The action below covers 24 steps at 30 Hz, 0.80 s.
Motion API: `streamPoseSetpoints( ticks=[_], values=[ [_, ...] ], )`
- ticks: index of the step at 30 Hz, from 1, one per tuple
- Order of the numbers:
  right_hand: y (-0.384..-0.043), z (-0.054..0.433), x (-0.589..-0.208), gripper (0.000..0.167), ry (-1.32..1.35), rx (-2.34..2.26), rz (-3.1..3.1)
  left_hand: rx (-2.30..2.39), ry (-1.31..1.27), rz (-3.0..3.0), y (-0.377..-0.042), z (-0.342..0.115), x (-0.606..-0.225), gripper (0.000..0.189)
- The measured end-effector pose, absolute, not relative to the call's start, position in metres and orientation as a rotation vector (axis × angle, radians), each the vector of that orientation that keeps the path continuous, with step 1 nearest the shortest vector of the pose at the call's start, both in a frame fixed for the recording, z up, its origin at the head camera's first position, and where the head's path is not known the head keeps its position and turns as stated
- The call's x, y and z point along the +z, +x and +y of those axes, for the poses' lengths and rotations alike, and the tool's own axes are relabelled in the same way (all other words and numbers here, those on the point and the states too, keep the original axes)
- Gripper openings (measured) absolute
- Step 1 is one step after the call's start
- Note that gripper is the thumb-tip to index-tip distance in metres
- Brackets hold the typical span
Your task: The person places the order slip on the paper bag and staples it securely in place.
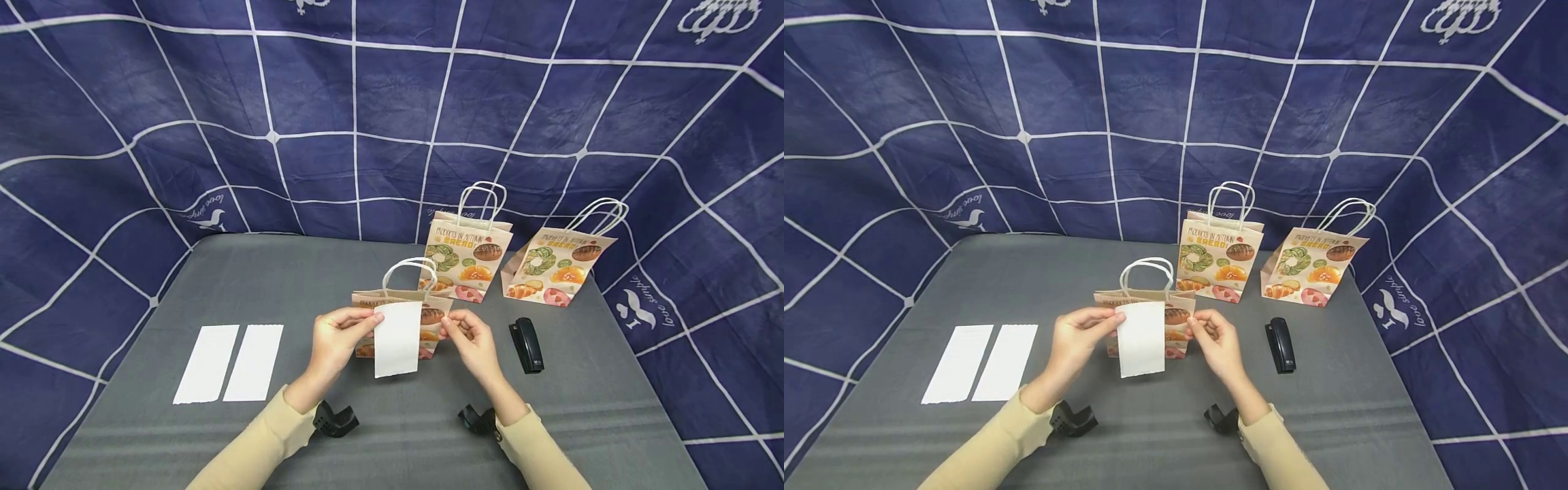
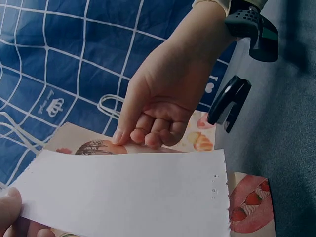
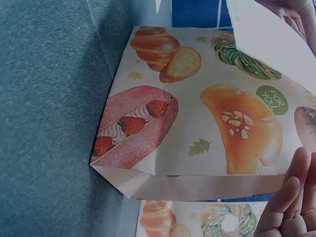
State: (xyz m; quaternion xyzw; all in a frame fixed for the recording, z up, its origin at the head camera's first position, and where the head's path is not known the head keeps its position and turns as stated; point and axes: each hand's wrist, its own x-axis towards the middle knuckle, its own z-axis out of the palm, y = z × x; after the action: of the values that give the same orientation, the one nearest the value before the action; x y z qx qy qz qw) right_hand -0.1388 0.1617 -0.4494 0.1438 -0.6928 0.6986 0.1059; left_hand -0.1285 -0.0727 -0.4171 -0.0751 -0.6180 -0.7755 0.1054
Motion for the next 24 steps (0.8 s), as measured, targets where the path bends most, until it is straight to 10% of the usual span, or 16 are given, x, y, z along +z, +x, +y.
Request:
streamPoseSetpoints(
  ticks=[24],
  values=[
    [-0.139,0.167,-0.446,0.017,0.473,1.946,-1.912,-2.224,-0.216,-1.91,-0.116,-0.067,-0.388,0.011]
  ],
)
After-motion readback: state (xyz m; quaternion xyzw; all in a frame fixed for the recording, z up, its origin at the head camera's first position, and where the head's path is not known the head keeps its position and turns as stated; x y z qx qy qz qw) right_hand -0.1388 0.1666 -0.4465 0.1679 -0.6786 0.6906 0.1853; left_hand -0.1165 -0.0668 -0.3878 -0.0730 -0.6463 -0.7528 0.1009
